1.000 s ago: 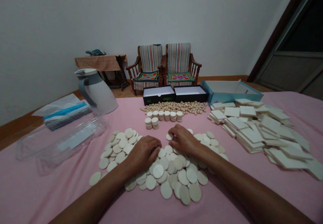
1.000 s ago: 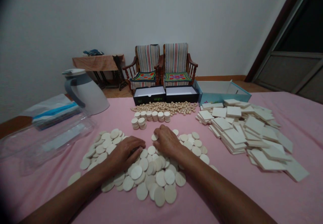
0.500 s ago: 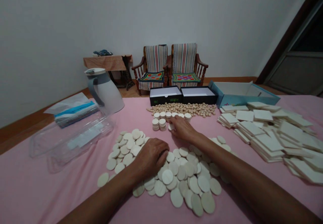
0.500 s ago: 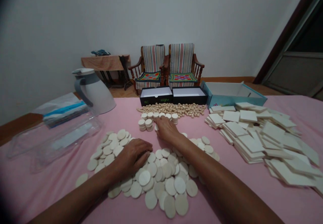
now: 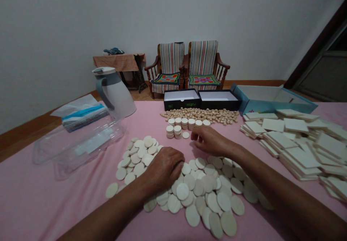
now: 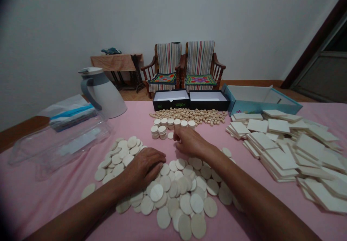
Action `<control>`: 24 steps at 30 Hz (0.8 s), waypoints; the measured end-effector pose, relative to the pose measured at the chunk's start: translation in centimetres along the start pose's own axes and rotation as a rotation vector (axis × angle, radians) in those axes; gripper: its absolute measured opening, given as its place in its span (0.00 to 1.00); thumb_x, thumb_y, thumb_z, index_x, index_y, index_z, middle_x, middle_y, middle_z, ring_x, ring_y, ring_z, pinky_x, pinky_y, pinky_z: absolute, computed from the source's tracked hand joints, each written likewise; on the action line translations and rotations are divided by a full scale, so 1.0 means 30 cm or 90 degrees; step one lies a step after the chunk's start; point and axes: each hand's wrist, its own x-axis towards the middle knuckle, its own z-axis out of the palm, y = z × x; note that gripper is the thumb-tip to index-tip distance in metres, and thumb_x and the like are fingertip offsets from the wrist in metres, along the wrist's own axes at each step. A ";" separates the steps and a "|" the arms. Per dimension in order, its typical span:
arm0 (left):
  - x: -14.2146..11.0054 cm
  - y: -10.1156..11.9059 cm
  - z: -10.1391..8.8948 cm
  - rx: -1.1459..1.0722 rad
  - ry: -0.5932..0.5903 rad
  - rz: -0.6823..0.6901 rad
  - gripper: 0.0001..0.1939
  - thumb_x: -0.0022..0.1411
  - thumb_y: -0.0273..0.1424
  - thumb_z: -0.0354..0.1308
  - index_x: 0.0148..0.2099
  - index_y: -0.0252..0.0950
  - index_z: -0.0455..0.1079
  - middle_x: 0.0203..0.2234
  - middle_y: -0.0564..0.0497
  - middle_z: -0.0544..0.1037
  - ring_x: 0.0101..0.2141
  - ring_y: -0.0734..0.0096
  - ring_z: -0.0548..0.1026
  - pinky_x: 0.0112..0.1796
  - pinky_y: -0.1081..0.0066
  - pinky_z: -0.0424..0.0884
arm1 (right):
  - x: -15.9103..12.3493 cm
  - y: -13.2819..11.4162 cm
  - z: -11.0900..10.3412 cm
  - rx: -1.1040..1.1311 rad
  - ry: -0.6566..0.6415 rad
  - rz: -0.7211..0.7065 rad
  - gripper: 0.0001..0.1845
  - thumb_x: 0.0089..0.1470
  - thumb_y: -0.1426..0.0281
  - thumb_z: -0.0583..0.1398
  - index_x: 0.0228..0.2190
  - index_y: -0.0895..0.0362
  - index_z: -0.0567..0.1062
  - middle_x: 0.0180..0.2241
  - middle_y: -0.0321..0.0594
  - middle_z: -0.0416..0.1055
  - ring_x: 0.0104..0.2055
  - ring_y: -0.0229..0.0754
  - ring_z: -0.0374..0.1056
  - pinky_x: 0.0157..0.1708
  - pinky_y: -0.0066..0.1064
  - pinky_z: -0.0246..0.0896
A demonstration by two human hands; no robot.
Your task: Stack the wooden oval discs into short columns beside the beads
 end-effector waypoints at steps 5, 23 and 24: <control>0.001 0.004 -0.003 0.001 -0.001 -0.001 0.10 0.63 0.25 0.49 0.42 0.34 0.71 0.36 0.46 0.78 0.39 0.64 0.74 0.42 0.61 0.68 | -0.099 -0.010 -0.024 -0.013 -0.176 -0.052 0.15 0.42 0.70 0.65 0.37 0.55 0.74 0.34 0.39 0.72 0.33 0.40 0.65 0.30 0.28 0.54; 0.000 0.004 -0.004 0.000 -0.002 -0.002 0.11 0.62 0.25 0.49 0.41 0.34 0.72 0.35 0.45 0.78 0.39 0.63 0.74 0.42 0.60 0.69 | -0.031 0.036 0.080 -0.022 -0.027 0.006 0.15 0.43 0.79 0.59 0.36 0.59 0.73 0.34 0.42 0.69 0.35 0.40 0.64 0.31 0.29 0.52; -0.001 0.004 -0.004 0.000 -0.002 -0.001 0.11 0.62 0.25 0.49 0.42 0.34 0.72 0.36 0.45 0.78 0.39 0.63 0.74 0.42 0.60 0.69 | -0.030 0.040 0.082 -0.017 -0.028 0.005 0.15 0.43 0.80 0.58 0.36 0.59 0.73 0.34 0.42 0.69 0.35 0.40 0.64 0.32 0.29 0.52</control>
